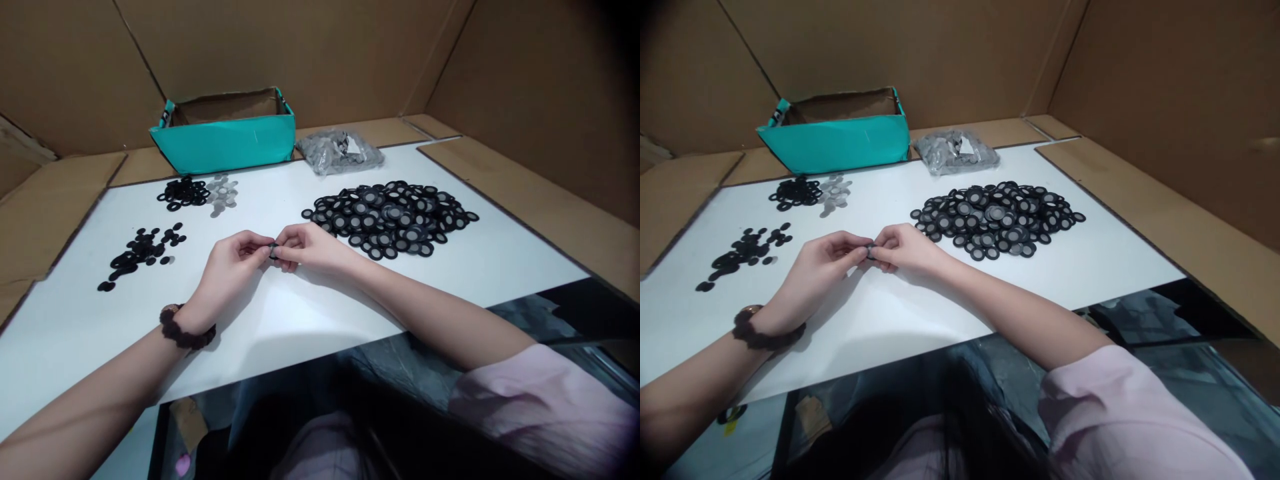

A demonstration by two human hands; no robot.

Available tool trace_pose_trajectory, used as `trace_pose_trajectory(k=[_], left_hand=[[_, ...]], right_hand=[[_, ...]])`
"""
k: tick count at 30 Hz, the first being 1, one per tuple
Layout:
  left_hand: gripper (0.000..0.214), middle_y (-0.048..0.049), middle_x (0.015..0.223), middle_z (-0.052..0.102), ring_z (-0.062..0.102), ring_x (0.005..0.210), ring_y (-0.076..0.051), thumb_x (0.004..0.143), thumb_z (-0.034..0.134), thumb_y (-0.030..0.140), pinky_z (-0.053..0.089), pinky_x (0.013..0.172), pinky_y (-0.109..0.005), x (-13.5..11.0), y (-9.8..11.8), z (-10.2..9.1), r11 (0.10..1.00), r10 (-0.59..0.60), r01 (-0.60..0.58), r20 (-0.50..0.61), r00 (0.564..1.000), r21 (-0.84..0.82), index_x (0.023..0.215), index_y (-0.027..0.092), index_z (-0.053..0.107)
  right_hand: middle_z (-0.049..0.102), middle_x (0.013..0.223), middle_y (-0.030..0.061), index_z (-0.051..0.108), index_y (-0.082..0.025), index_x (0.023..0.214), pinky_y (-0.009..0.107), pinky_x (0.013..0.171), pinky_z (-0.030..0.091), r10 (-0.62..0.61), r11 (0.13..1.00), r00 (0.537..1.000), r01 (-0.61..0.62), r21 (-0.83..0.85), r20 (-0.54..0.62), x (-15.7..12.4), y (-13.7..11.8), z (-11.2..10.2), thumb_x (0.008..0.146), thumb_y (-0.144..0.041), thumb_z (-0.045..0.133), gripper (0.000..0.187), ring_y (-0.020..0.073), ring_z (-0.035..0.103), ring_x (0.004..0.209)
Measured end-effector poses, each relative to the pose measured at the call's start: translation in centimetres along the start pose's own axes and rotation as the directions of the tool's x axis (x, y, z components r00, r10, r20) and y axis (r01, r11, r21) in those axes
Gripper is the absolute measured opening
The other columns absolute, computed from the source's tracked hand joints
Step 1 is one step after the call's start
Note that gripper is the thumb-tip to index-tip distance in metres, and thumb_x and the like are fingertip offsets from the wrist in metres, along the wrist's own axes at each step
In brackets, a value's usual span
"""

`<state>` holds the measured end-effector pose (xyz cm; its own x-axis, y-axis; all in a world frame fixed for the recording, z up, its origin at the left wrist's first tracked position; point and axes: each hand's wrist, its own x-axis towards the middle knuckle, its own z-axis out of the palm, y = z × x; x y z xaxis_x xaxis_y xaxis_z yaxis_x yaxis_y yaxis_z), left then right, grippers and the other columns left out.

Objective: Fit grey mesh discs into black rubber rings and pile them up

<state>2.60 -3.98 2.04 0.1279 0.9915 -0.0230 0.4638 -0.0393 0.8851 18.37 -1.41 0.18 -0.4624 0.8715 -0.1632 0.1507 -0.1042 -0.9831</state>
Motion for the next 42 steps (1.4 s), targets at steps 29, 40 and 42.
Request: trace_pose_trajectory(k=[29, 40, 42], left_hand=[[0.028, -0.007, 0.08, 0.069, 0.061, 0.069, -0.016, 0.078, 0.056, 0.031, 0.049, 0.072, -0.03, -0.08, -0.14, 0.27, 0.997, -0.027, 0.028, 0.006, 1.0, -0.077, 0.096, 0.013, 0.068], [0.025, -0.0077, 0.08, 0.069, 0.062, 0.072, -0.017, 0.077, 0.058, 0.032, 0.049, 0.07, -0.03, -0.22, 0.2, 0.28, 0.995, -0.054, 0.055, 0.016, 0.998, -0.08, 0.091, 0.013, 0.067], [0.025, -0.0081, 0.082, 0.069, 0.062, 0.074, -0.018, 0.076, 0.059, 0.032, 0.048, 0.071, -0.031, -0.18, 0.1, 0.28, 0.998, -0.048, 0.05, 0.031, 0.998, -0.05, 0.09, 0.013, 0.066]], right_hand=[[0.066, 0.064, 0.0046, 0.051, -0.011, 0.077, 0.02, 0.058, 0.055, 0.142, 0.95, 0.989, -0.145, 0.277, 0.03, -0.11, -0.17, 0.2, 0.084, -0.008, 0.056, 0.009, 0.0094, 0.064, 0.057], [0.064, 0.058, 0.0035, 0.053, -0.012, 0.07, 0.02, 0.052, 0.053, 0.096, 0.988, 0.995, -0.097, 0.123, 0.017, 0.06, 0.26, 0.22, 0.085, -0.012, 0.056, 0.015, 0.0092, 0.061, 0.05], [0.064, 0.057, 0.0023, 0.051, -0.012, 0.07, 0.02, 0.053, 0.053, 0.06, 0.996, 0.998, -0.061, 0.063, 0.007, -0.03, 0.24, 0.3, 0.085, -0.01, 0.053, 0.016, 0.0087, 0.06, 0.05]])
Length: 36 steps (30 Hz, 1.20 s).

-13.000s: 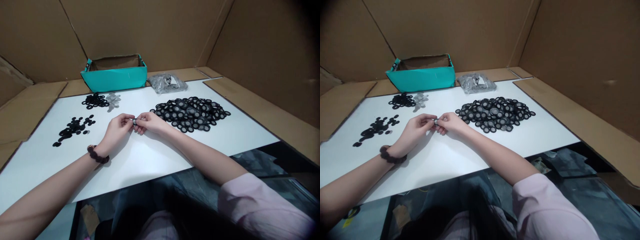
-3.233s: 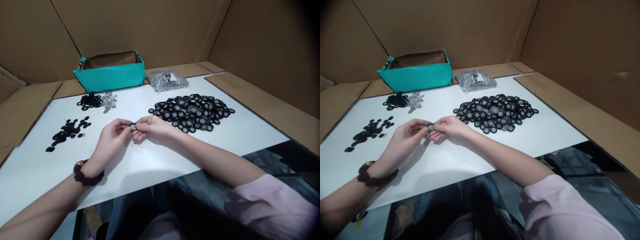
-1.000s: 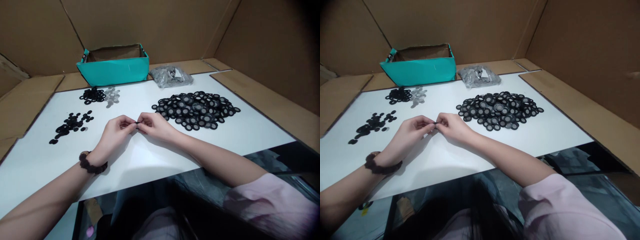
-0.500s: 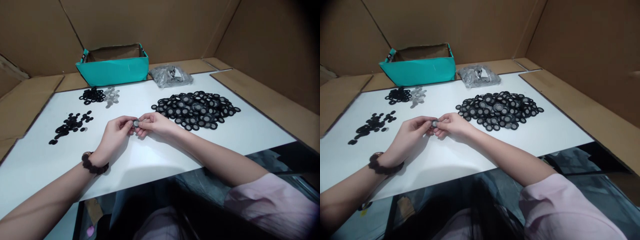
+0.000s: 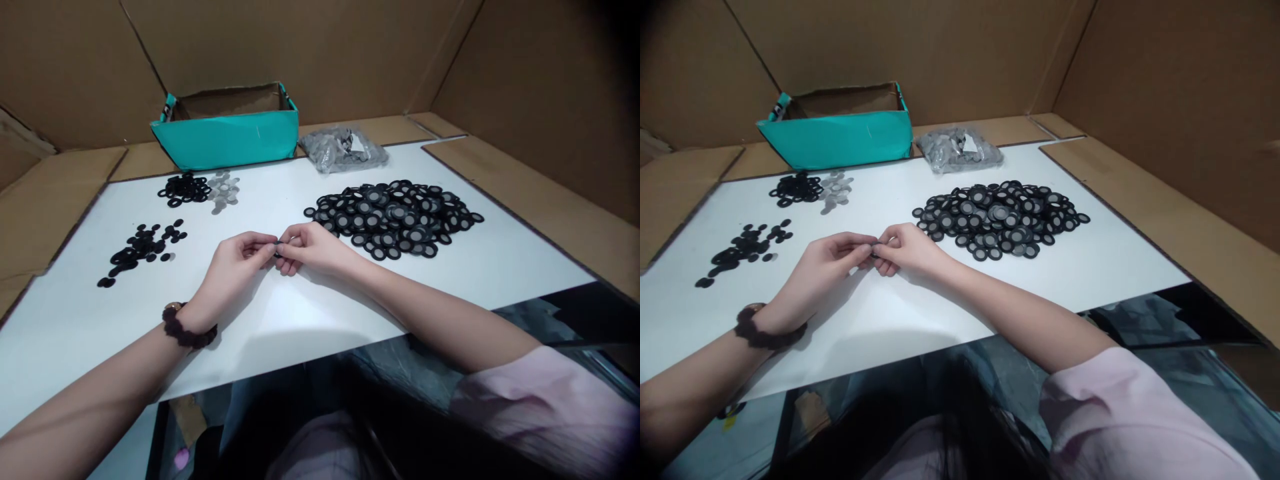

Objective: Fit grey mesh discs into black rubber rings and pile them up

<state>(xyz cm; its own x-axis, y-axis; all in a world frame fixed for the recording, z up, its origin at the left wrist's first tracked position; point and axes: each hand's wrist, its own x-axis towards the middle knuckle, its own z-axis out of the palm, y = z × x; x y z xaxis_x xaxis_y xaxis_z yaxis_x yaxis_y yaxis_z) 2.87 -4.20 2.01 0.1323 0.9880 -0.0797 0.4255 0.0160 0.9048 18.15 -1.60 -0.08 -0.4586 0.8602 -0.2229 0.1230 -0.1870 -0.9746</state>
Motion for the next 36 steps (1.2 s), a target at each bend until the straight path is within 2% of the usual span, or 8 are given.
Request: trace_pose_trajectory(k=[5, 11, 13, 16, 18, 21, 30, 36], left_hand=[[0.019, -0.0085, 0.084, 0.069, 0.062, 0.077, -0.02, 0.075, 0.058, 0.03, 0.047, 0.073, -0.032, 0.2, -0.3, 0.0, 0.99, 0.035, -0.03, -0.033, 0.999, 0.136, 0.081, 0.014, 0.064], [0.019, -0.0075, 0.082, 0.069, 0.063, 0.077, -0.02, 0.076, 0.057, 0.032, 0.048, 0.072, -0.033, 0.4, -0.6, 0.1, 0.983, 0.078, -0.066, -0.068, 0.995, 0.171, 0.081, 0.015, 0.063], [0.02, -0.0075, 0.079, 0.069, 0.064, 0.074, -0.02, 0.076, 0.059, 0.033, 0.049, 0.07, -0.032, 0.4, -0.4, 0.1, 0.994, 0.048, -0.042, -0.061, 0.997, 0.099, 0.081, 0.014, 0.063], [0.022, -0.0083, 0.078, 0.069, 0.064, 0.072, -0.019, 0.075, 0.061, 0.033, 0.05, 0.067, -0.03, 0.1, 0.1, 0.1, 1.0, -0.001, 0.0, -0.056, 0.998, -0.026, 0.084, 0.013, 0.065], [0.023, -0.0086, 0.081, 0.07, 0.064, 0.074, -0.019, 0.074, 0.062, 0.032, 0.051, 0.068, -0.03, -0.1, 0.3, 0.2, 0.998, -0.006, 0.003, -0.053, 0.999, -0.057, 0.087, 0.013, 0.066], [0.026, -0.0085, 0.083, 0.07, 0.064, 0.076, -0.019, 0.074, 0.062, 0.031, 0.051, 0.071, -0.031, -0.1, 0.4, 0.2, 0.998, 0.003, -0.006, -0.041, 0.999, -0.065, 0.092, 0.013, 0.067], [0.021, -0.0064, 0.073, 0.068, 0.062, 0.069, -0.017, 0.074, 0.062, 0.031, 0.049, 0.069, -0.03, -0.1, 0.2, 0.1, 1.0, -0.007, 0.007, -0.026, 1.0, -0.027, 0.084, 0.013, 0.066], [0.017, -0.0064, 0.071, 0.066, 0.063, 0.069, -0.018, 0.075, 0.06, 0.031, 0.049, 0.068, -0.032, 0.1, -0.1, 0.3, 1.0, 0.0, 0.0, -0.034, 0.999, 0.01, 0.075, 0.014, 0.062]], right_hand=[[0.063, 0.059, 0.0019, 0.05, -0.014, 0.07, 0.021, 0.056, 0.05, -0.116, 0.974, 0.993, 0.108, -0.199, -0.03, -0.3, 0.0, 0.2, 0.083, -0.01, 0.052, 0.014, 0.0092, 0.06, 0.052], [0.062, 0.06, 0.0022, 0.054, -0.014, 0.069, 0.024, 0.06, 0.047, -0.294, 0.855, 0.946, 0.197, -0.481, -0.136, -0.7, -0.3, 0.1, 0.081, -0.015, 0.056, 0.011, 0.0118, 0.059, 0.059], [0.061, 0.059, 0.002, 0.055, -0.014, 0.07, 0.023, 0.057, 0.047, -0.26, 0.891, 0.955, 0.179, -0.416, -0.145, -0.7, -0.4, 0.1, 0.081, -0.015, 0.056, 0.011, 0.011, 0.058, 0.055], [0.061, 0.058, 0.0018, 0.054, -0.013, 0.073, 0.022, 0.05, 0.048, -0.092, 0.986, 0.991, 0.077, -0.151, -0.095, -0.3, -0.5, 0.0, 0.085, -0.012, 0.05, 0.013, 0.009, 0.056, 0.048], [0.062, 0.058, 0.0019, 0.052, -0.012, 0.074, 0.02, 0.049, 0.05, -0.008, 1.0, 0.999, 0.008, 0.0, -0.035, -0.1, -0.4, -0.1, 0.086, -0.011, 0.05, 0.012, 0.0086, 0.057, 0.047], [0.063, 0.057, 0.0016, 0.05, -0.013, 0.077, 0.019, 0.049, 0.052, 0.031, 0.995, 0.999, -0.035, 0.095, 0.036, 0.2, -0.3, -0.3, 0.086, -0.012, 0.054, 0.01, 0.009, 0.06, 0.05], [0.062, 0.054, 0.0008, 0.048, -0.014, 0.07, 0.018, 0.046, 0.05, 0.025, 0.999, 1.0, -0.025, 0.022, 0.011, 0.0, -0.3, 0.2, 0.087, -0.009, 0.049, 0.018, 0.0076, 0.057, 0.045], [0.06, 0.051, -0.0012, 0.045, -0.016, 0.068, 0.018, 0.046, 0.048, -0.038, 0.997, 0.998, 0.034, -0.071, -0.044, -0.3, -0.5, 0.4, 0.083, -0.008, 0.053, 0.019, 0.0081, 0.056, 0.044]])
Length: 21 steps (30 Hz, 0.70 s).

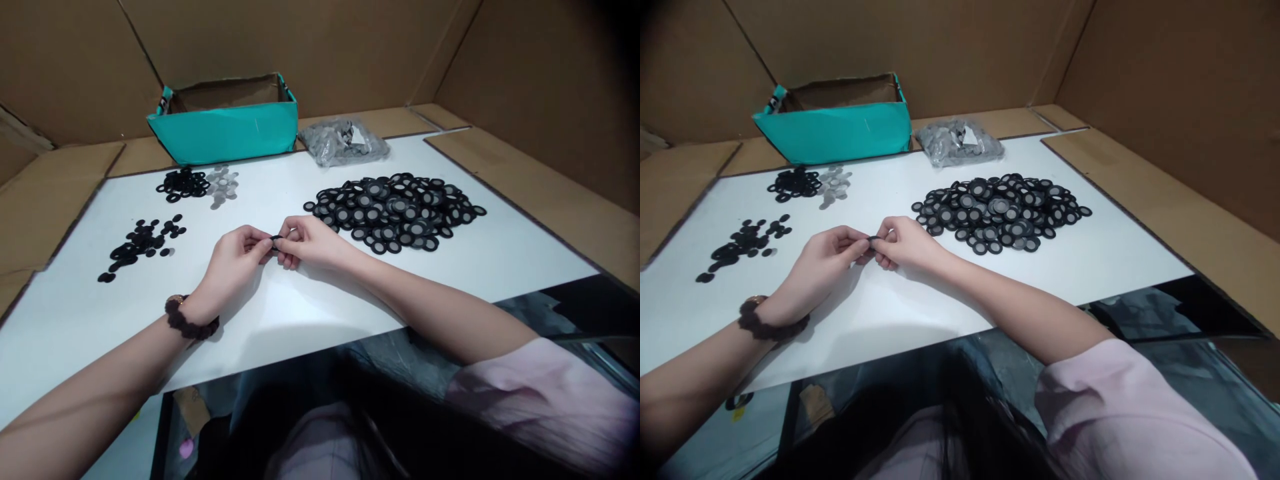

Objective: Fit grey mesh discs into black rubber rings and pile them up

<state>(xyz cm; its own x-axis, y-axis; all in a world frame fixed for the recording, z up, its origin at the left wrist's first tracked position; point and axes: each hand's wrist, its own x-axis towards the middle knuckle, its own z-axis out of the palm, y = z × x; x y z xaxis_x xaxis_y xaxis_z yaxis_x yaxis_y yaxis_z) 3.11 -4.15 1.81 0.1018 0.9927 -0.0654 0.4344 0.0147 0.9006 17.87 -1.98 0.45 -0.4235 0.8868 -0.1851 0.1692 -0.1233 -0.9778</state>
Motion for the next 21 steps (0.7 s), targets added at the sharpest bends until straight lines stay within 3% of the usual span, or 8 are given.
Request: trace_pose_trajectory(k=[4, 10, 13, 17, 21], left_hand=[[0.018, -0.0072, 0.071, 0.067, 0.064, 0.07, -0.018, 0.075, 0.061, 0.031, 0.05, 0.068, -0.032, 0.22, -0.17, -0.12, 0.999, -0.033, 0.033, 0.001, 0.999, -0.019, 0.077, 0.013, 0.062], [0.024, -0.0081, 0.079, 0.069, 0.064, 0.072, -0.017, 0.076, 0.061, 0.031, 0.051, 0.069, -0.03, 0.14, -0.02, -0.32, 0.993, -0.027, 0.028, 0.005, 1.0, -0.114, 0.089, 0.012, 0.063], [0.029, -0.0071, 0.081, 0.069, 0.064, 0.073, -0.016, 0.077, 0.06, 0.031, 0.051, 0.07, -0.029, -0.08, 0.07, -0.17, 0.992, 0.009, -0.009, -0.002, 1.0, -0.129, 0.1, 0.012, 0.061], [0.029, -0.0072, 0.082, 0.068, 0.064, 0.075, -0.017, 0.078, 0.058, 0.032, 0.051, 0.069, -0.03, -0.18, 0.03, -0.09, 0.993, 0.049, -0.05, -0.02, 0.999, -0.105, 0.099, 0.013, 0.06], [0.025, -0.0069, 0.087, 0.068, 0.063, 0.083, -0.019, 0.081, 0.049, 0.031, 0.049, 0.078, -0.031, 0.53, -0.59, -0.59, 0.985, 0.169, -0.165, -0.093, 0.981, 0.057, 0.097, 0.015, 0.061]], right_hand=[[0.061, 0.053, 0.0005, 0.047, -0.015, 0.068, 0.019, 0.046, 0.048, -0.003, 1.0, 1.0, 0.003, -0.007, -0.004, 0.13, 0.17, -0.31, 0.084, -0.009, 0.054, 0.018, 0.0086, 0.056, 0.045], [0.061, 0.058, 0.0, 0.049, -0.014, 0.078, 0.019, 0.052, 0.051, 0.012, 0.991, 0.999, -0.019, 0.134, 0.047, 0.44, 0.27, -0.6, 0.087, -0.005, 0.046, 0.012, 0.0077, 0.058, 0.049], [0.06, 0.056, -0.0028, 0.046, -0.015, 0.085, 0.02, 0.051, 0.05, -0.013, 0.99, 1.0, 0.012, 0.141, 0.0, 0.4, 0.19, -0.48, 0.085, -0.006, 0.049, 0.01, 0.0084, 0.058, 0.049], [0.06, 0.056, -0.0038, 0.048, -0.016, 0.086, 0.019, 0.051, 0.048, -0.07, 0.989, 0.996, 0.077, 0.127, -0.059, 0.39, 0.09, -0.34, 0.082, -0.006, 0.052, 0.011, 0.0076, 0.056, 0.049], [0.06, 0.057, -0.0025, 0.053, -0.014, 0.085, 0.016, 0.05, 0.045, -0.078, 0.99, 0.982, 0.097, 0.105, -0.171, 0.51, -0.1, -0.75, 0.081, -0.005, 0.05, 0.011, 0.0058, 0.053, 0.048]])
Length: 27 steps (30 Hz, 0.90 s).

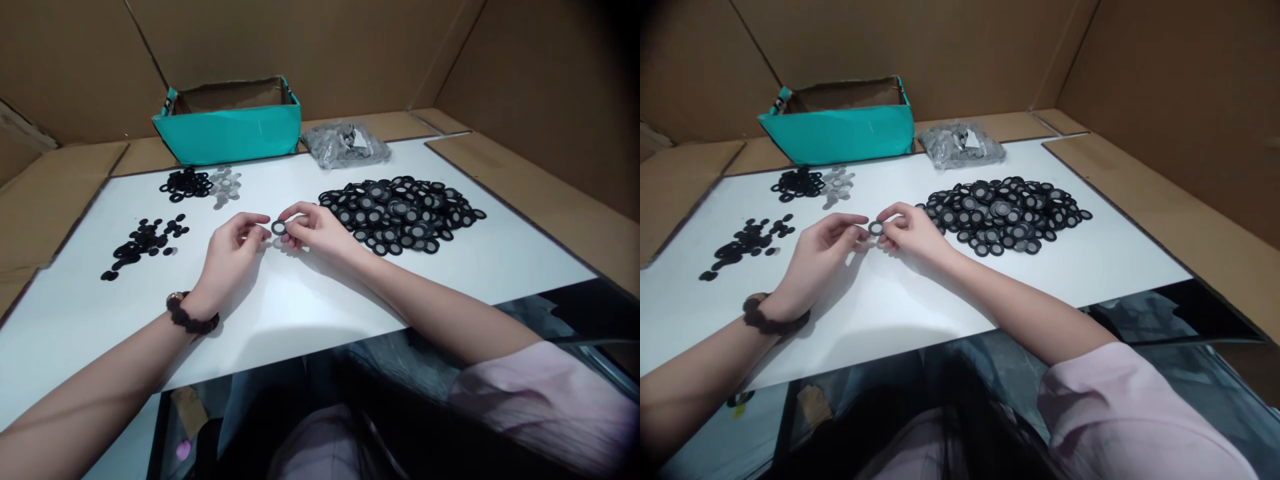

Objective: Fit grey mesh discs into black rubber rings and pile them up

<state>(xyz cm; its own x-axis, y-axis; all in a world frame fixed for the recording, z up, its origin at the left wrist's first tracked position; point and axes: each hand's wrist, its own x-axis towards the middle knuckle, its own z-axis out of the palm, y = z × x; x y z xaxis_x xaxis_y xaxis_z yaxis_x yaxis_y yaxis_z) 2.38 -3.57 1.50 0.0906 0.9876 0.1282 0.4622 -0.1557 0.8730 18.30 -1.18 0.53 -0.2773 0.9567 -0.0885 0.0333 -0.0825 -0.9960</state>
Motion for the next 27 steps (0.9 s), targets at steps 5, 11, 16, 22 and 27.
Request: trace_pose_trajectory(k=[5, 11, 16, 22, 27], left_hand=[[0.023, -0.0084, 0.103, 0.064, 0.054, 0.106, -0.024, 0.083, 0.043, 0.023, 0.039, 0.097, -0.041, 2.1, -2.3, -1.2, 0.894, 0.21, -0.107, -0.195, 0.958, 0.436, 0.095, 0.016, 0.061], [0.028, -0.014, 0.11, 0.056, 0.049, 0.111, -0.028, 0.082, 0.043, 0.023, 0.037, 0.099, -0.045, 3.7, -4.4, -2.2, 0.766, 0.314, -0.158, -0.147, 0.938, 0.624, 0.105, 0.014, 0.056], [0.029, -0.0179, 0.102, 0.059, 0.05, 0.107, -0.032, 0.081, 0.039, 0.024, 0.037, 0.097, -0.048, 4.1, -4.7, -2.1, 0.676, 0.364, -0.232, -0.043, 0.93, 0.699, 0.099, 0.009, 0.058], [0.031, -0.0165, 0.1, 0.06, 0.052, 0.104, -0.03, 0.082, 0.038, 0.025, 0.038, 0.096, -0.045, 4.1, -4.6, -2.1, 0.666, 0.344, -0.248, 0.006, 0.939, 0.703, 0.1, 0.01, 0.058], [0.036, -0.0155, 0.105, 0.06, 0.057, 0.099, -0.028, 0.086, 0.033, 0.029, 0.045, 0.089, -0.042, 3.4, -4.1, -1.7, 0.707, 0.253, -0.264, 0.115, 0.961, 0.656, 0.104, 0.01, 0.058]], right_hand=[[0.06, 0.059, -0.0002, 0.059, -0.012, 0.085, 0.017, 0.049, 0.044, -0.054, 0.997, 0.993, 0.048, -0.053, -0.107, 0.3, -0.6, -1.1, 0.077, -0.006, 0.05, 0.014, 0.0061, 0.05, 0.048], [0.053, 0.057, -0.0023, 0.062, -0.015, 0.085, 0.02, 0.05, 0.041, -0.245, 0.954, 0.934, 0.185, -0.234, -0.26, -0.2, -1.8, -5.5, 0.079, -0.013, 0.047, 0.016, 0.0071, 0.046, 0.048], [0.058, 0.069, 0.0028, 0.061, -0.015, 0.085, 0.028, 0.065, 0.045, -0.548, 0.707, 0.719, 0.125, -0.696, -0.427, -2.3, -2.0, -12.2, 0.079, -0.015, 0.045, 0.018, 0.0141, 0.055, 0.062], [0.064, 0.083, 0.0099, 0.06, -0.013, 0.091, 0.033, 0.074, 0.044, -0.612, 0.296, 0.753, -0.063, -0.953, -0.24, -3.8, -0.4, -15.6, 0.08, -0.016, 0.047, 0.017, 0.0207, 0.058, 0.077], [0.064, 0.077, 0.0057, 0.06, -0.015, 0.088, 0.03, 0.069, 0.045, -0.601, 0.353, 0.773, 0.028, -0.935, -0.203, -4.7, -2.3, -15.8, 0.08, -0.027, 0.055, 0.015, 0.0166, 0.058, 0.068]])
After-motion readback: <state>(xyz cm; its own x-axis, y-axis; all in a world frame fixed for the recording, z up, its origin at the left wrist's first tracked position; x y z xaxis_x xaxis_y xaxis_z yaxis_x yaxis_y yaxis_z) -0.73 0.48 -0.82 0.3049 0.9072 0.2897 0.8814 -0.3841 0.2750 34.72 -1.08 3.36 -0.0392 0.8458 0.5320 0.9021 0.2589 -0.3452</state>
